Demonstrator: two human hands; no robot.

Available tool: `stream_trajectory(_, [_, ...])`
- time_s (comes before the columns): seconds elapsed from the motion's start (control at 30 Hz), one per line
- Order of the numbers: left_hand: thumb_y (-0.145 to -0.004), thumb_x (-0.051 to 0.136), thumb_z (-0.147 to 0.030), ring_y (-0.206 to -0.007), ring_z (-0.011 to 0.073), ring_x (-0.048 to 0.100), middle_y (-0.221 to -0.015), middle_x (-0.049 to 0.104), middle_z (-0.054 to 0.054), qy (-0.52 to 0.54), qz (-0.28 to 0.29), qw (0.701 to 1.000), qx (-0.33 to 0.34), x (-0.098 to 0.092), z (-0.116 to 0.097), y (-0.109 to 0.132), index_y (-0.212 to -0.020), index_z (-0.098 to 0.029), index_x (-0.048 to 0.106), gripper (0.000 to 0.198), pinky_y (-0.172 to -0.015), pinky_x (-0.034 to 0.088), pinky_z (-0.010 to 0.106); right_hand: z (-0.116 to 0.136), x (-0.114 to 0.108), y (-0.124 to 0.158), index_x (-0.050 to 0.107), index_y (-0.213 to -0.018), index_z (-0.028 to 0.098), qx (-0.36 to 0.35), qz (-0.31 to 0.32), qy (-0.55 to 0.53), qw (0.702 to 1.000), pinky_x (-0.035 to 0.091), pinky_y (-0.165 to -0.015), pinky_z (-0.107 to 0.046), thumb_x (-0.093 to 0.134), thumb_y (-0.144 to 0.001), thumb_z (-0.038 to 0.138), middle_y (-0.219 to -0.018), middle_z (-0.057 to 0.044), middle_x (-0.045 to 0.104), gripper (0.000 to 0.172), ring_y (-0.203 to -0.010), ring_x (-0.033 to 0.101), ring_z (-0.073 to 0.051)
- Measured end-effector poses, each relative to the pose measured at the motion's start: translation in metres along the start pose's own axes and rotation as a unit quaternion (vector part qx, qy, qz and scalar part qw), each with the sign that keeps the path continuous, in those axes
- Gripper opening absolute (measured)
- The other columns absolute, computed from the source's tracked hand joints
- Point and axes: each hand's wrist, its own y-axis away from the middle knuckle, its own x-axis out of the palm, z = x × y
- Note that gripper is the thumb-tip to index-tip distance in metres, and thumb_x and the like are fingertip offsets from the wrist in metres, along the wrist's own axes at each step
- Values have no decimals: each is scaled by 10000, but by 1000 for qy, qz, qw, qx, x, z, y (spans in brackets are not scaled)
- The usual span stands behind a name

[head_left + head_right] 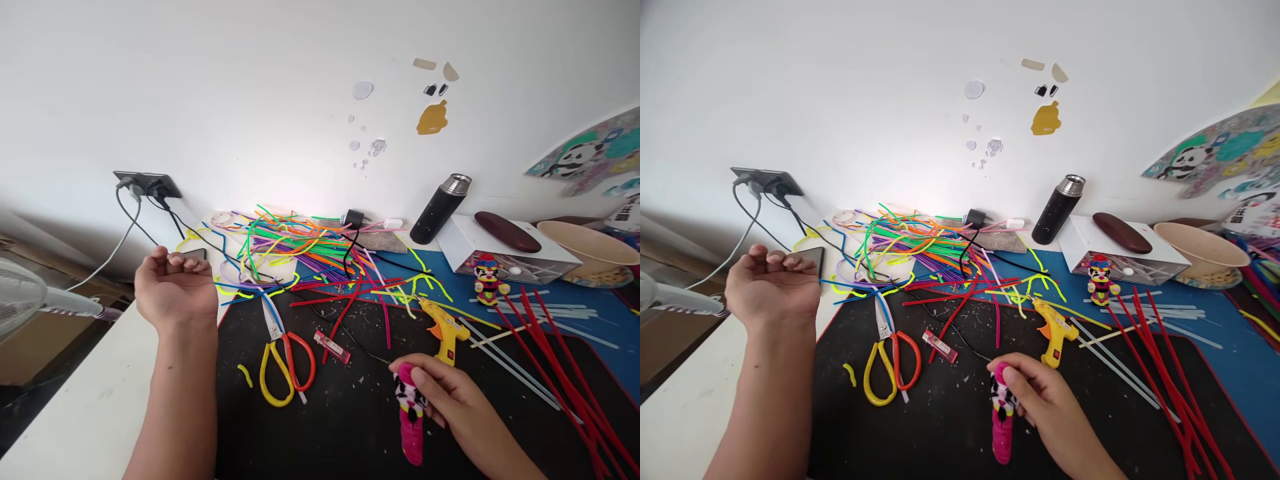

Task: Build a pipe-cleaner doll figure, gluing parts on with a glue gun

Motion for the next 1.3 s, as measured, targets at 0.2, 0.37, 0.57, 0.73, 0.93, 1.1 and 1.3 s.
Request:
stream_trajectory(0.2, [-879, 404, -113, -484, 83, 441, -580, 435, -63, 32, -45, 998, 10, 10, -10, 5, -776, -179, 497, 154, -492, 349, 206, 12, 20, -5, 792, -1077, 202, -30, 58, 59, 996, 340, -467, -216, 615, -907, 691, -729, -17, 619, 548, -547, 428, -103])
stream_trajectory(0.37, [-879, 396, -118, -479, 87, 452, -565, 446, -67, 48, -31, 998, 33, 16, -26, 15, -784, -180, 529, 175, -487, 347, 207, 21, 20, -23, 779, -1087, 208, -62, 18, 113, 991, 457, -579, -258, 583, -934, 659, -811, -38, 695, 515, -663, 573, -161])
stream_trajectory(0.57, [-863, 463, -135, -484, 94, 453, -560, 458, -68, 42, 26, 998, 34, 21, -51, 29, -778, -187, 554, 135, -469, 368, 208, 24, 20, -39, 750, -1115, 235, -103, 12, 219, 970, 514, -754, -309, 522, -990, 603, -993, -59, 765, 451, -926, 687, -245])
stream_trajectory(0.73, [-851, 597, -189, -536, 124, 475, -586, 512, -26, -87, 137, 986, 34, 6, -45, 39, -738, -179, 627, 118, -512, 436, 234, 30, 24, -42, 748, -1095, 239, -120, 30, 270, 955, 510, -748, -311, 488, -1011, 577, -938, -45, 771, 434, -894, 703, -245])
stream_trajectory(0.93, [-913, 692, -463, -772, 210, 659, -853, 735, 67, -513, 387, 766, 9, -39, -27, 50, -1010, -226, 780, 271, -660, 524, 277, 33, 22, -50, 759, -1112, 237, -124, 19, 271, 954, 502, -753, -314, 504, -1011, 561, -961, -40, 782, 425, -881, 702, -240])
stream_trajectory(1.1, [-948, 625, -528, -1211, 299, 644, -1317, 700, 87, -650, 515, 555, 63, -65, -12, 57, -1279, -310, 705, 404, -1030, 527, 444, 33, 19, -58, 769, -1108, 235, -128, 8, 283, 950, 478, -672, -299, 509, -1011, 525, -894, -29, 776, 402, -745, 675, -205])
stream_trajectory(1.3, [-985, 584, -456, -1286, 312, 589, -1358, 671, 104, -677, 569, 453, 110, -85, 9, 57, -1325, -273, 682, 398, -1088, 493, 488, 36, 19, -60, 768, -1098, 234, -127, -1, 306, 944, 457, -657, -296, 509, -1012, 484, -861, -25, 770, 370, -714, 661, -192])
